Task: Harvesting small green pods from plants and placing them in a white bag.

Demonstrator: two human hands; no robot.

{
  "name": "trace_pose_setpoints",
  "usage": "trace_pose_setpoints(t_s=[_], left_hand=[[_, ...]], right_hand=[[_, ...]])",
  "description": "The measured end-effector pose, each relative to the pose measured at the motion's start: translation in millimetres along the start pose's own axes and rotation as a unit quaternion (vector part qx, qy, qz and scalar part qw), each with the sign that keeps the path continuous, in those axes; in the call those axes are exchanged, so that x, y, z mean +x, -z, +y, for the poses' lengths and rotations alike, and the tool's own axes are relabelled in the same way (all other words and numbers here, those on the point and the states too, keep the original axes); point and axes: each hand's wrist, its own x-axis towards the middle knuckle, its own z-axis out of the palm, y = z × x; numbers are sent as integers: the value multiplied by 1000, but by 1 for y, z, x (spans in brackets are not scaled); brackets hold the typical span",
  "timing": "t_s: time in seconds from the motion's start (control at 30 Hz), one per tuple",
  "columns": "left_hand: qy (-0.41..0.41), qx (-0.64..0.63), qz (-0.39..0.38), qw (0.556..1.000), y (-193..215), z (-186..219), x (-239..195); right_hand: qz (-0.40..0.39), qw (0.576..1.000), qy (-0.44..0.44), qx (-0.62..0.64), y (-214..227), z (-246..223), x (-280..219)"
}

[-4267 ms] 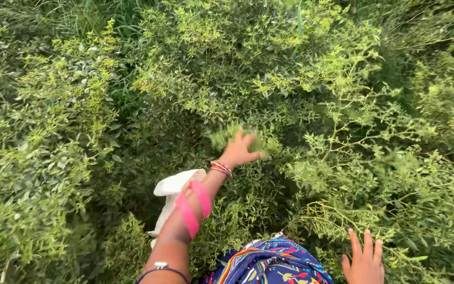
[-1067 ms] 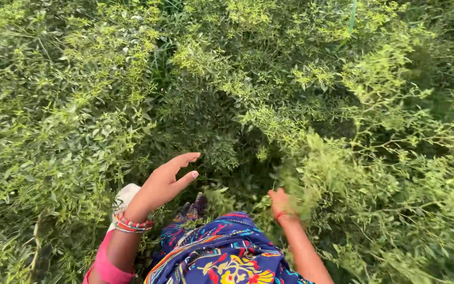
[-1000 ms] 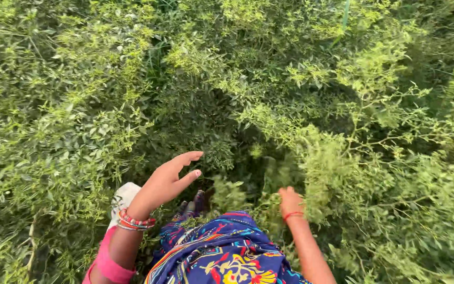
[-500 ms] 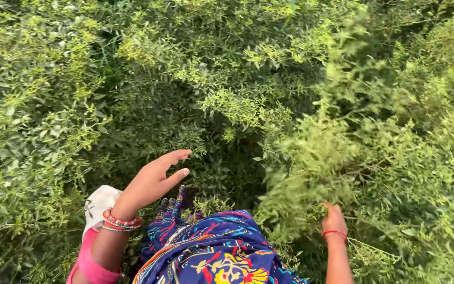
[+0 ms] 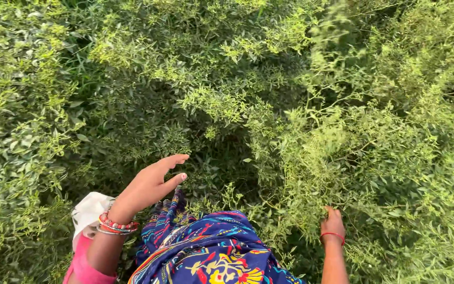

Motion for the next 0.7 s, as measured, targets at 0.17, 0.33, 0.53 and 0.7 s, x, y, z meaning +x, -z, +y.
trace_pose_setpoints(t_s=[0.17, 0.33, 0.53, 0.7], left_hand=[[4, 1, 0, 1000, 7, 6, 0], [-14, 10, 18, 1000, 22, -16, -1], [-13, 10, 8, 1000, 60, -69, 9], [-50, 8, -10, 999, 110, -105, 25]], right_hand=[[35, 997, 67, 31, -7, -2, -12], [9, 996, 92, 10, -25, -21, -11], [10, 994, 105, -32, -46, -86, -6], [17, 988, 134, -75, -96, -104, 30]])
